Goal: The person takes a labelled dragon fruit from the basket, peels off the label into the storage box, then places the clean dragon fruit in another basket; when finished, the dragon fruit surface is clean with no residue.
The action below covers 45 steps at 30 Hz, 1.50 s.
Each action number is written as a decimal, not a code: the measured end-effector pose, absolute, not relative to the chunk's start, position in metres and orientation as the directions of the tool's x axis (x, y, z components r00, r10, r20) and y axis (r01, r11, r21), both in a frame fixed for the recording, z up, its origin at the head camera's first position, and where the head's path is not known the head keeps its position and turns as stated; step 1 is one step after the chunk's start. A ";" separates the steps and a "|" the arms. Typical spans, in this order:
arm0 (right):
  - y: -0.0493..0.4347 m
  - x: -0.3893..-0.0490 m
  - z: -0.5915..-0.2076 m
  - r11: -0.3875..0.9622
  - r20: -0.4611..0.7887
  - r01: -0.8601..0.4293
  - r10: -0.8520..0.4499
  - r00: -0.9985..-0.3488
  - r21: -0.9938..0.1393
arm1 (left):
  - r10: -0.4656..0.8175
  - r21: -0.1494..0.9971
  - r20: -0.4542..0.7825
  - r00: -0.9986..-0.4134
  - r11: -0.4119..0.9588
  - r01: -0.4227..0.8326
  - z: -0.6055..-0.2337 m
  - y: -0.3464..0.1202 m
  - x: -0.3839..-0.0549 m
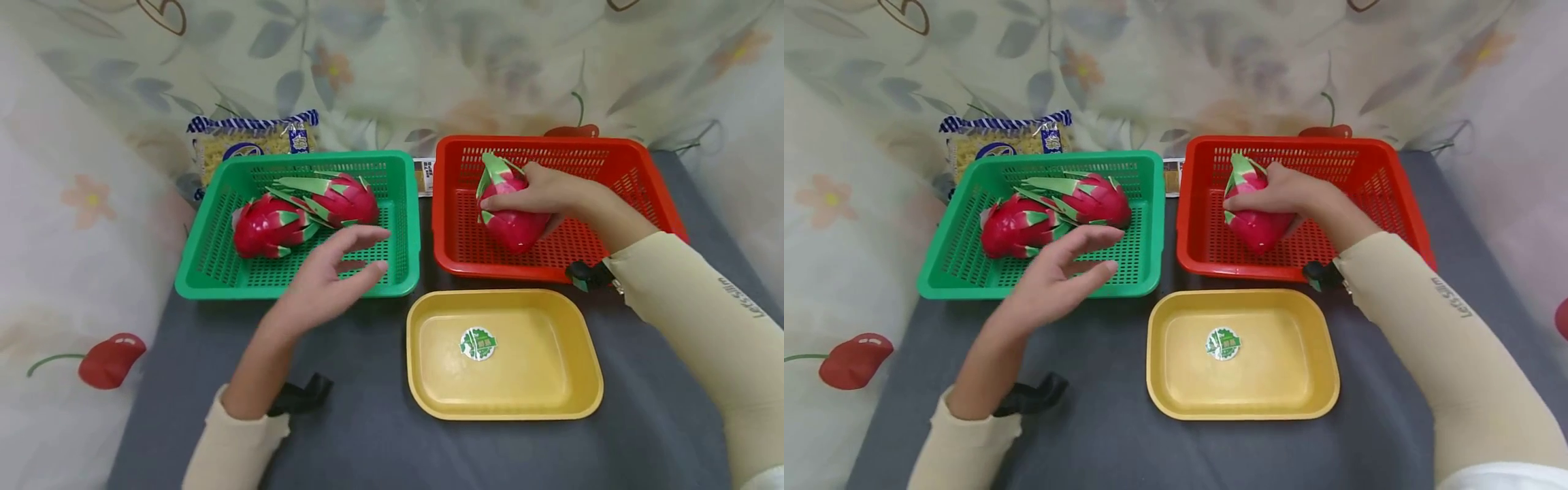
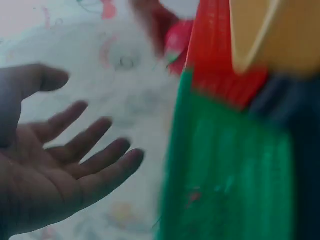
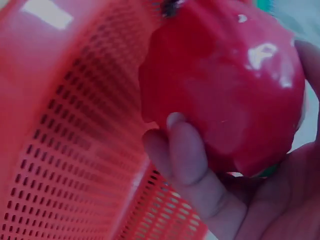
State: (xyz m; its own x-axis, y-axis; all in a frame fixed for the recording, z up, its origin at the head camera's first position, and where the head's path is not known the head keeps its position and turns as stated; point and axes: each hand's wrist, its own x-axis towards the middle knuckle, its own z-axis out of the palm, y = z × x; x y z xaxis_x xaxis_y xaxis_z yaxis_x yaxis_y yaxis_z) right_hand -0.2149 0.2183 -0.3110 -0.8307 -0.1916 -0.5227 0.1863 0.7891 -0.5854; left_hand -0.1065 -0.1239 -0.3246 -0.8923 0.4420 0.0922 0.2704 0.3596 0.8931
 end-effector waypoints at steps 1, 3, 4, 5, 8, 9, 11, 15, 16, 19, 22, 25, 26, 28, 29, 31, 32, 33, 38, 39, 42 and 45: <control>0.216 -0.217 -0.316 0.811 -0.532 0.177 -0.186 -0.826 -0.558 | 0.471 0.848 0.047 -0.881 0.447 0.284 -0.317 -0.131 -0.116; 0.208 -0.219 -0.325 0.829 -0.540 0.163 -0.188 -0.820 -0.535 | 0.528 0.744 -0.051 -0.848 0.587 0.321 -0.300 -0.144 -0.139; 0.205 -0.220 -0.329 0.833 -0.546 0.160 -0.190 -0.816 -0.529 | 0.556 0.695 -0.105 -0.824 0.634 0.339 -0.293 -0.149 -0.151; 0.202 -0.220 -0.333 0.835 -0.553 0.161 -0.193 -0.811 -0.527 | 0.578 0.653 -0.162 -0.800 0.671 0.352 -0.287 -0.153 -0.164; 0.195 -0.219 -0.344 0.839 -0.564 0.163 -0.193 -0.803 -0.519 | 0.615 0.537 -0.308 -0.726 0.742 0.401 -0.275 -0.154 -0.198; 0.194 -0.218 -0.346 0.839 -0.566 0.166 -0.191 -0.802 -0.519 | 0.612 0.500 -0.348 -0.711 0.762 0.411 -0.273 -0.152 -0.208; 0.193 -0.216 -0.350 0.842 -0.558 0.165 -0.182 -0.809 -0.514 | 0.590 0.395 -0.407 -0.697 0.802 0.448 -0.273 -0.145 -0.226; 0.197 -0.211 -0.353 0.839 -0.534 0.166 -0.165 -0.829 -0.518 | 0.523 0.112 -0.456 -0.720 0.836 0.537 -0.286 -0.126 -0.251; 0.197 -0.210 -0.354 0.840 -0.530 0.166 -0.162 -0.832 -0.517 | 0.512 0.047 -0.466 -0.722 0.829 0.557 -0.291 -0.121 -0.255; 0.198 -0.207 -0.355 0.843 -0.523 0.156 -0.166 -0.836 -0.515 | 0.484 -0.090 -0.498 -0.720 0.796 0.598 -0.308 -0.109 -0.264; 0.198 -0.203 -0.354 0.849 -0.503 0.137 -0.165 -0.848 -0.510 | 0.462 -0.167 -0.534 -0.708 0.764 0.624 -0.321 -0.101 -0.266; 0.200 -0.201 -0.348 0.854 -0.474 0.117 -0.162 -0.865 -0.507 | 0.444 -0.248 -0.538 -0.717 0.729 0.638 -0.327 -0.096 -0.263; 0.201 -0.200 -0.345 0.857 -0.462 0.107 -0.162 -0.872 -0.504 | 0.443 -0.278 -0.533 -0.721 0.713 0.644 -0.328 -0.095 -0.262; 0.203 -0.197 -0.340 0.859 -0.443 0.099 -0.158 -0.882 -0.503 | 0.447 -0.328 -0.519 -0.728 0.683 0.653 -0.332 -0.096 -0.261; 0.204 -0.196 -0.337 0.861 -0.432 0.094 -0.155 -0.888 -0.501 | 0.453 -0.349 -0.512 -0.730 0.667 0.658 -0.335 -0.097 -0.261; 0.207 -0.192 -0.332 0.858 -0.414 0.091 -0.148 -0.898 -0.505 | 0.479 -0.369 -0.490 -0.728 0.643 0.672 -0.340 -0.099 -0.263; 0.209 -0.190 -0.330 0.857 -0.403 0.089 -0.145 -0.903 -0.507 | 0.497 -0.369 -0.478 -0.724 0.634 0.680 -0.342 -0.100 -0.264; 0.210 -0.187 -0.328 0.853 -0.395 0.090 -0.142 -0.908 -0.514 | 0.513 -0.367 -0.470 -0.718 0.627 0.687 -0.344 -0.101 -0.266; 0.215 -0.170 -0.318 0.860 -0.312 0.020 -0.164 -0.936 -0.510 | 0.580 -0.292 -0.430 -0.692 0.636 0.715 -0.343 -0.110 -0.273; 0.216 -0.165 -0.316 0.855 -0.290 0.001 -0.174 -0.941 -0.519 | 0.590 -0.264 -0.412 -0.694 0.652 0.711 -0.340 -0.112 -0.274; 0.217 -0.152 -0.311 0.833 -0.224 -0.049 -0.204 -0.953 -0.552 | 0.628 -0.162 -0.308 -0.715 0.706 0.690 -0.321 -0.121 -0.276; 0.217 -0.141 -0.307 0.803 -0.162 -0.082 -0.217 -0.963 -0.590 | 0.656 -0.021 -0.147 -0.740 0.746 0.665 -0.293 -0.132 -0.274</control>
State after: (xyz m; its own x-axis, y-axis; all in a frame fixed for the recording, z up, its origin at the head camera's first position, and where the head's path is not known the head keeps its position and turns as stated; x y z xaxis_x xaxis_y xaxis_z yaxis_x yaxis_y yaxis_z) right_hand -0.1408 0.2168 -0.3074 -0.9626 -0.2171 -0.1624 -0.0817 0.8034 -0.5898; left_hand -0.2740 -0.1316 -0.2935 -0.7404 0.6560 -0.1465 0.6653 0.7462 -0.0214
